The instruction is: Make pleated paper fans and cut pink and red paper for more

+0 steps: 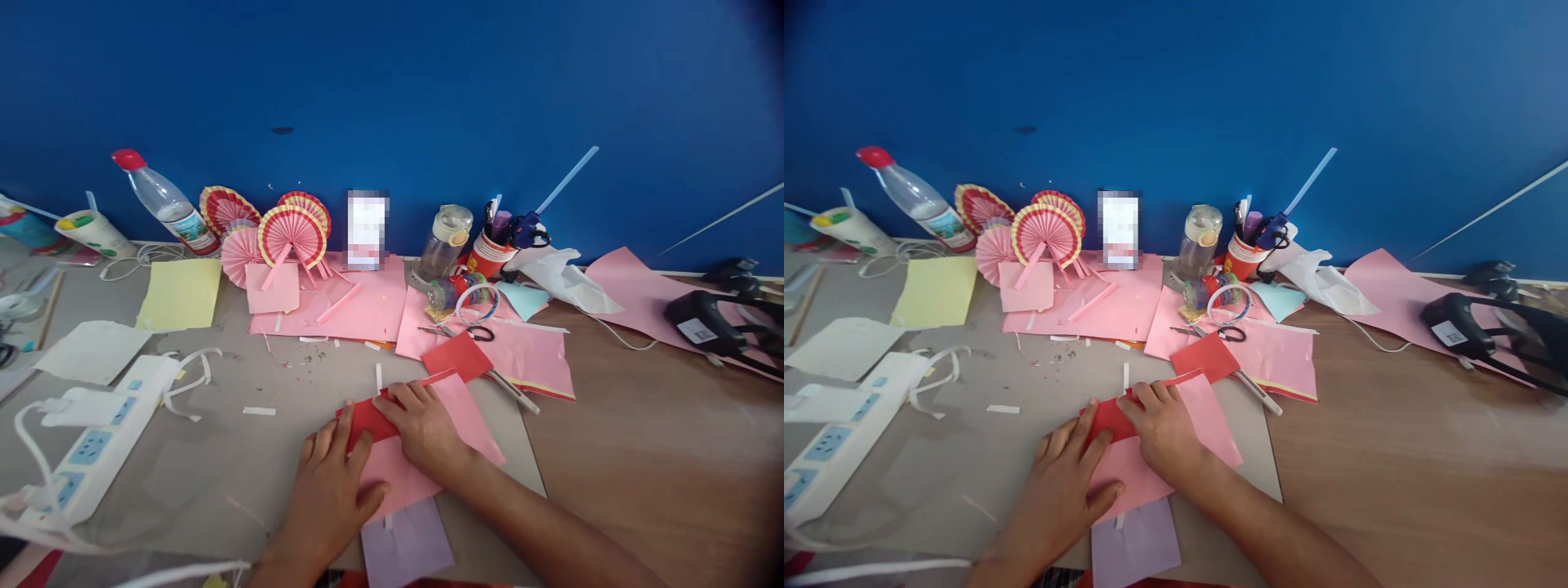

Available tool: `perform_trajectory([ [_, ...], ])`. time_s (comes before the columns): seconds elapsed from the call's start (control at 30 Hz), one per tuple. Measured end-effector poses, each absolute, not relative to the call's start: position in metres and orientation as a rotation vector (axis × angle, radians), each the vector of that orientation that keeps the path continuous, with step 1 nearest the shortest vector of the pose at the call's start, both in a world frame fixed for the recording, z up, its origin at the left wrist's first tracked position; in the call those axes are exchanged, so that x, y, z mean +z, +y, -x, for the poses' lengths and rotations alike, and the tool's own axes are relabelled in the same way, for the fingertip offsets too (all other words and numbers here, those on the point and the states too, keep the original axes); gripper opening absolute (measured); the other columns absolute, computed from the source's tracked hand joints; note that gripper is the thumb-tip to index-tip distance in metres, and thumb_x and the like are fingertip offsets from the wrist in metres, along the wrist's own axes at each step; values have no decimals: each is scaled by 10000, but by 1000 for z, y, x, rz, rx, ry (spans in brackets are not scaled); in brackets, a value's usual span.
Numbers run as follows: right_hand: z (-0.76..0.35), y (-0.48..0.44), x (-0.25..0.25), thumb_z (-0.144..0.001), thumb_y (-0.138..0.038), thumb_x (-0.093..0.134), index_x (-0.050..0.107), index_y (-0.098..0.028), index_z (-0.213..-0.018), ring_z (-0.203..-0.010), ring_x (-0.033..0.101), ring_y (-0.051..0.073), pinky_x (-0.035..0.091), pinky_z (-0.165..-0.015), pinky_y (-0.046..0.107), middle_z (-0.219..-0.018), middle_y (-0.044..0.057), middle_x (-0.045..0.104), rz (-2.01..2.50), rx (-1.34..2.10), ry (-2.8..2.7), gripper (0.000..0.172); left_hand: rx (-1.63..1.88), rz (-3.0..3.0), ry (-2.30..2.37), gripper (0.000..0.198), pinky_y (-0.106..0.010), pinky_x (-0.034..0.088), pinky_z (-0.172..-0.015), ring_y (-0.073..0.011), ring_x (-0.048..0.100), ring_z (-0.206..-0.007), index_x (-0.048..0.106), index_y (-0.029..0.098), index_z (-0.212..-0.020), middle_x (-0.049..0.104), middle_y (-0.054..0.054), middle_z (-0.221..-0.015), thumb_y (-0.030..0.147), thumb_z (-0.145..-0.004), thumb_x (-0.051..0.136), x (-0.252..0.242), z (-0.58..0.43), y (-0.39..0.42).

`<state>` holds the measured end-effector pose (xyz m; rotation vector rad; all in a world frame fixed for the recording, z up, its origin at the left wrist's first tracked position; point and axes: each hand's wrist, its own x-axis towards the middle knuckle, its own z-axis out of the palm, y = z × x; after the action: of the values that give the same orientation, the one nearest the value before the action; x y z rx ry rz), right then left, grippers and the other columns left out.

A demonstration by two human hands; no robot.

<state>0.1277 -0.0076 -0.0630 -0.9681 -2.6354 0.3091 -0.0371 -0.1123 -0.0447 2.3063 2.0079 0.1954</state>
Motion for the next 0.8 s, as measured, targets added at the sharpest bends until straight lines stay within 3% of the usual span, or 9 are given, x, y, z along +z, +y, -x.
perform_trajectory([
  [0.17, -128, -7, -63, -754, -9, 506, 630, -188, -1121, -853, 478, 214, 391, -740, 335, -1034, 84, 620, 965, 319, -2626, 427, 198, -2327, 2028, 427, -429, 385, -874, -302, 483, -1130, 611, 252, -1136, 483, -136, -1379, 503, -793, 565, -46, 37, -114],
  [0.4, -134, -10, -65, -772, -11, 508, 624, -173, -1137, -884, 485, 223, 389, -739, 343, -1044, 89, 627, 1014, 260, -2631, 416, 103, -2375, 2030, 447, -421, 389, -854, -307, 446, -1205, 556, 219, -1231, 430, -159, -1430, 389, -818, 554, -47, 35, -120],
  [0.8, -131, -4, -51, -798, -47, 504, 621, -176, -1110, -815, 498, 215, 385, -719, 336, -988, 91, 630, 1041, 273, -2749, 357, 124, -2313, 2027, 460, -438, 377, -892, -313, 470, -1181, 563, 196, -1206, 437, -150, -1429, 394, -791, 577, -45, 35, -117],
])
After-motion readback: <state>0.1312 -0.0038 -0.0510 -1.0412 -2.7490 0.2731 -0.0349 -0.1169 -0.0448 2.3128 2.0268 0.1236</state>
